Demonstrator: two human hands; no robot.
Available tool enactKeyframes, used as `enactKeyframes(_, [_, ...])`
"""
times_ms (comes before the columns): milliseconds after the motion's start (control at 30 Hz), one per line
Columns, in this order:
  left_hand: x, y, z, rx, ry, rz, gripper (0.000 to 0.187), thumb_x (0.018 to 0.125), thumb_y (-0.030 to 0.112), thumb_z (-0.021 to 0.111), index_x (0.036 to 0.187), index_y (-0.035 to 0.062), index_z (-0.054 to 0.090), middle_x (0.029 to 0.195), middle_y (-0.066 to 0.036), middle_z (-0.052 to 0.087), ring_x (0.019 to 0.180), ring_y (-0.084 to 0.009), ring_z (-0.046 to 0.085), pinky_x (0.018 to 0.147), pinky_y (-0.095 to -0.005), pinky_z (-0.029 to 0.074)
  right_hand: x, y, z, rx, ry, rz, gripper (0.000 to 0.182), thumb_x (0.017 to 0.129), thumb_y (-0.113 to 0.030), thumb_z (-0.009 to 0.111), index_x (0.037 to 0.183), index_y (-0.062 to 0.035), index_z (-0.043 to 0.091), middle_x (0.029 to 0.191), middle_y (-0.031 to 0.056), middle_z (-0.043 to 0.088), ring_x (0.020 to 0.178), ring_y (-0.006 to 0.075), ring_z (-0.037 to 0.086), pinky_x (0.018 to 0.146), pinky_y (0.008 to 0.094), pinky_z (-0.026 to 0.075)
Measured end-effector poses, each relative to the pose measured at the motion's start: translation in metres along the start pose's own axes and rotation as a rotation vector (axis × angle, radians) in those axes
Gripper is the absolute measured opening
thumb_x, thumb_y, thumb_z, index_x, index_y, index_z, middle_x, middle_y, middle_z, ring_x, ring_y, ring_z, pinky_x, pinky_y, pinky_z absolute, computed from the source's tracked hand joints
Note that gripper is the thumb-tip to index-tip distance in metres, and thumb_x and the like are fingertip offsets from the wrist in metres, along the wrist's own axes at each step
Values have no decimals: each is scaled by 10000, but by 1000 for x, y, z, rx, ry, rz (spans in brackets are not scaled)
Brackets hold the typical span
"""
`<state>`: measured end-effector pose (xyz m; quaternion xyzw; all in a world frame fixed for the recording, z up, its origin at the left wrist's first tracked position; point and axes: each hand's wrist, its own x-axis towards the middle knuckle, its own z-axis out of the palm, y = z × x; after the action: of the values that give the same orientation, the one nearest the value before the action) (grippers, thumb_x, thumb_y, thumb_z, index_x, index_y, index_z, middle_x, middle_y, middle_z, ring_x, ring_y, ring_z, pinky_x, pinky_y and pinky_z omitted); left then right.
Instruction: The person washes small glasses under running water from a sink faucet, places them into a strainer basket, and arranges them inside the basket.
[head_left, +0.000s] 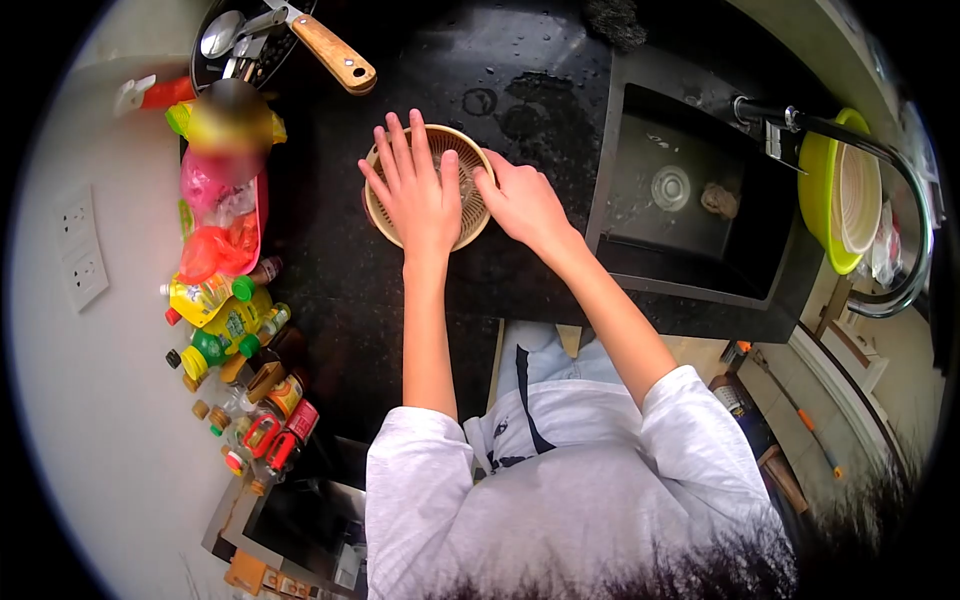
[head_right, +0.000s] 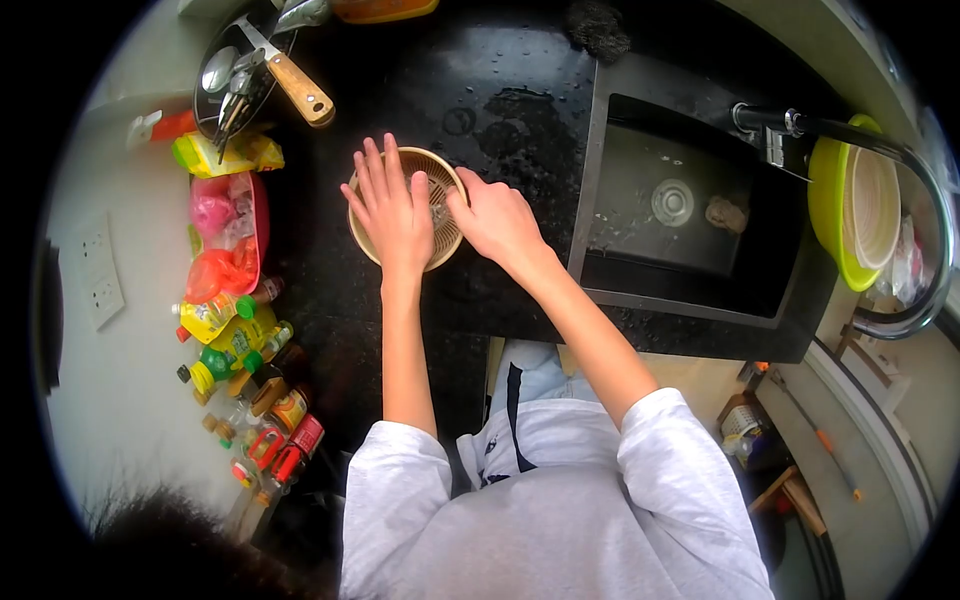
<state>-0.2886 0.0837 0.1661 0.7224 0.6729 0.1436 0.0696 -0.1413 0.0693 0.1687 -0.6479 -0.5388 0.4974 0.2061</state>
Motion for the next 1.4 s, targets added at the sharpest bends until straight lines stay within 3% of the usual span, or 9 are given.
enactKeyframes(200, [-8, -15, -28, -644, 192, -33, 486, 1049, 321, 410, 1455, 60, 463, 1536, -173, 420, 1483, -358, 282, 1213, -515, 153, 3, 3, 1, -42, 69, -22, 425, 982, -360, 495, 1248, -47, 607, 873, 273, 690, 875, 461, 672, 805, 534, 547])
enactKeyframes(233, [-11, -19, -34, -648, 229, -57, 414, 1048, 257, 448, 1373, 17, 541, 1486, -174, 479, 1448, -317, 362, 1184, -442, 267, 2, 4, 2, -41, 62, -18, 425, 982, -360, 495, 1248, -47, 607, 873, 273, 690, 875, 461, 672, 805, 534, 547])
enactKeyframes(400, [-33, -46, -49, -482, 204, -104, 265, 977, 141, 588, 1205, 24, 656, 1351, -142, 594, 1325, -302, 499, 1132, -431, 341, -25, 8, -21, 55, 124, 47, 432, 974, -368, 586, 1248, -35, 615, 651, 142, 630, 616, 300, 660, 645, 391, 517])
enactKeyframes(533, [-38, -42, -50, -354, 131, -46, 199, 921, 90, 657, 1113, 53, 696, 1264, -106, 630, 1261, -299, 531, 1103, -421, 369, -59, 12, -40, 127, 261, -78, 167, 904, -136, 678, 1050, -57, 688, 655, 80, 578, 589, 194, 592, 609, 317, 482])
enactKeyframes(700, [-30, -30, -26, -578, 198, -122, 469, 899, 173, 700, 1336, 88, 553, 1415, -172, 485, 1331, -362, 447, 1110, -461, 353, 9, -42, -48, -402, 221, -864, 60, 737, -120, 725, 789, -106, 699, 777, 40, 662, 764, 239, 637, 680, 375, 539])
enactKeyframes(867, [-34, -31, -13, -502, 220, -144, 457, 897, 213, 697, 1318, 92, 570, 1439, -153, 483, 1335, -355, 447, 1119, -480, 332, 77, -67, -25, -975, -184, -1036, 61, 722, -192, 709, 709, -133, 719, 702, 32, 677, 792, 238, 688, 681, 376, 563])
enactKeyframes(1000, [-37, -31, -15, -351, 222, -19, 357, 828, 163, 729, 1181, 170, 675, 1453, -123, 479, 1348, -358, 428, 1115, -494, 337, 70, -79, -33, -1013, -345, -945, 156, 796, -263, 713, 723, -128, 735, 678, 50, 675, 751, 251, 686, 644, 391, 563])
enactKeyframes(1167, [-40, -36, -11, -372, 229, -16, 264, 822, 154, 732, 1085, 171, 717, 1448, -125, 481, 1367, -366, 411, 1116, -492, 343, 52, -72, -41, -961, -358, -949, 356, 725, -346, 801, 970, -115, 684, 830, 13, 721, 958, 193, 589, 868, 336, 427])
enactKeyframes(1400, [-42, -38, -7, -377, 247, -19, 252, 831, 160, 710, 1082, 170, 726, 1439, -123, 492, 1360, -347, 426, 1110, -483, 348, 32, -65, -33, -1027, -393, -821, 318, 701, -309, 801, 889, -97, 657, 849, 5, 716, 974, 192, 583, 858, 346, 417])
